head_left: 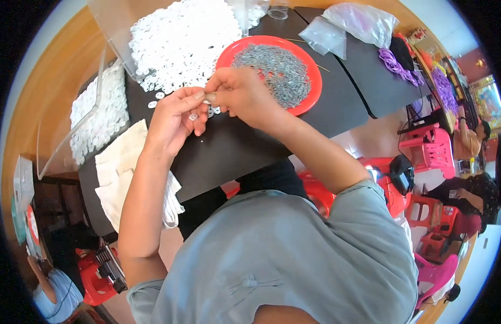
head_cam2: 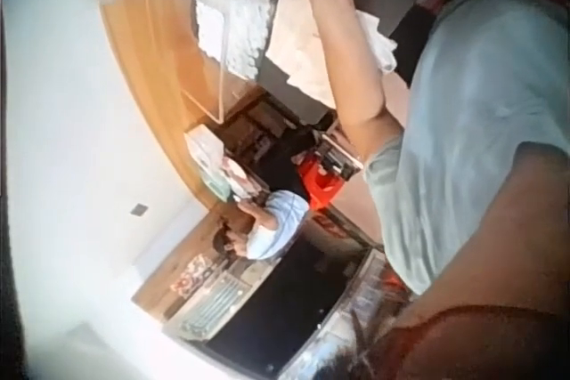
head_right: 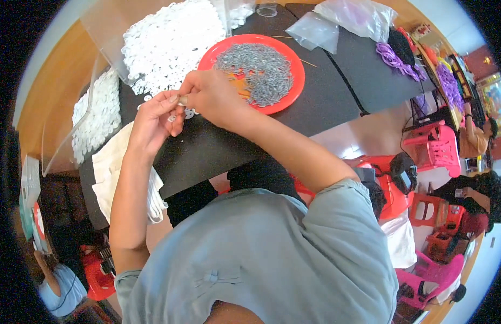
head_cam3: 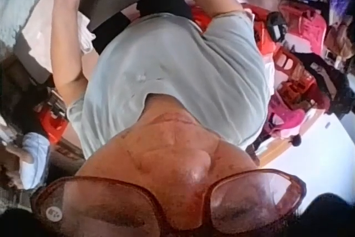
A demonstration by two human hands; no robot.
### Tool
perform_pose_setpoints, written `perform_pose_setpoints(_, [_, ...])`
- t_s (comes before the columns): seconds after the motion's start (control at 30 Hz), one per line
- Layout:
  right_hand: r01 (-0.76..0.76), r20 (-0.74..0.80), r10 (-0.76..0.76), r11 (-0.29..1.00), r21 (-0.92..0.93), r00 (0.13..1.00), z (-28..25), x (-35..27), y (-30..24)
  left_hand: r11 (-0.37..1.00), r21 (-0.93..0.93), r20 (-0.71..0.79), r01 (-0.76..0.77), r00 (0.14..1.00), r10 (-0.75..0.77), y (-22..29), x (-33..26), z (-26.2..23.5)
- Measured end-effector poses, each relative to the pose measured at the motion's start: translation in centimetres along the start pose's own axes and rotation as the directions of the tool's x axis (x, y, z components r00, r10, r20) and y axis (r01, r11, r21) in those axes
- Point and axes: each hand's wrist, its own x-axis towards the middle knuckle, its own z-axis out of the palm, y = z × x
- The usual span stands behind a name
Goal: Assembling small white plastic components by inserting metal pins into them.
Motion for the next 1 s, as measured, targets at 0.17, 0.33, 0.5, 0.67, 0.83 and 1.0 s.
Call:
perform_pose_setpoints(0.17, [-0.005,0.001,0.005,1.000,0.020,1.000,-0.6,-0.9,-0.8,0.989,0.135,-0.103,-0.063,0.992,0.077,-0.4,-0.1,0.8])
perform_pose_setpoints(0.33, [0.064,-0.332,-0.329,0.788,-0.613,0.884,-9.9,-0.9,1.1,0.981,0.154,-0.142,-0.122,0.979,0.144,-0.2,-1.0,0.1])
perform_pose_setpoints(0.5, [-0.227,-0.234,-0.223,0.056,-0.972,0.946,-19.0,-2.1,7.5,0.974,0.200,-0.081,-0.105,0.989,0.123,0.5,-0.6,0.8])
perform_pose_setpoints(0.67, [-0.022,-0.013,-0.113,-0.078,-0.997,0.993,-20.1,-1.1,8.9,0.971,0.203,-0.145,-0.125,0.977,0.156,0.3,-0.7,0.2])
perform_pose_setpoints(0.83, [0.094,0.103,-0.054,-0.150,-0.984,0.993,-21.2,-0.3,9.6,0.973,0.190,-0.162,-0.132,0.973,0.164,0.3,-0.4,0.2])
perform_pose_setpoints(1.0, [0.177,0.193,-0.041,-0.243,-0.954,0.980,-21.4,0.4,9.4,0.975,0.189,-0.144,-0.114,0.979,0.143,0.2,-0.6,0.1])
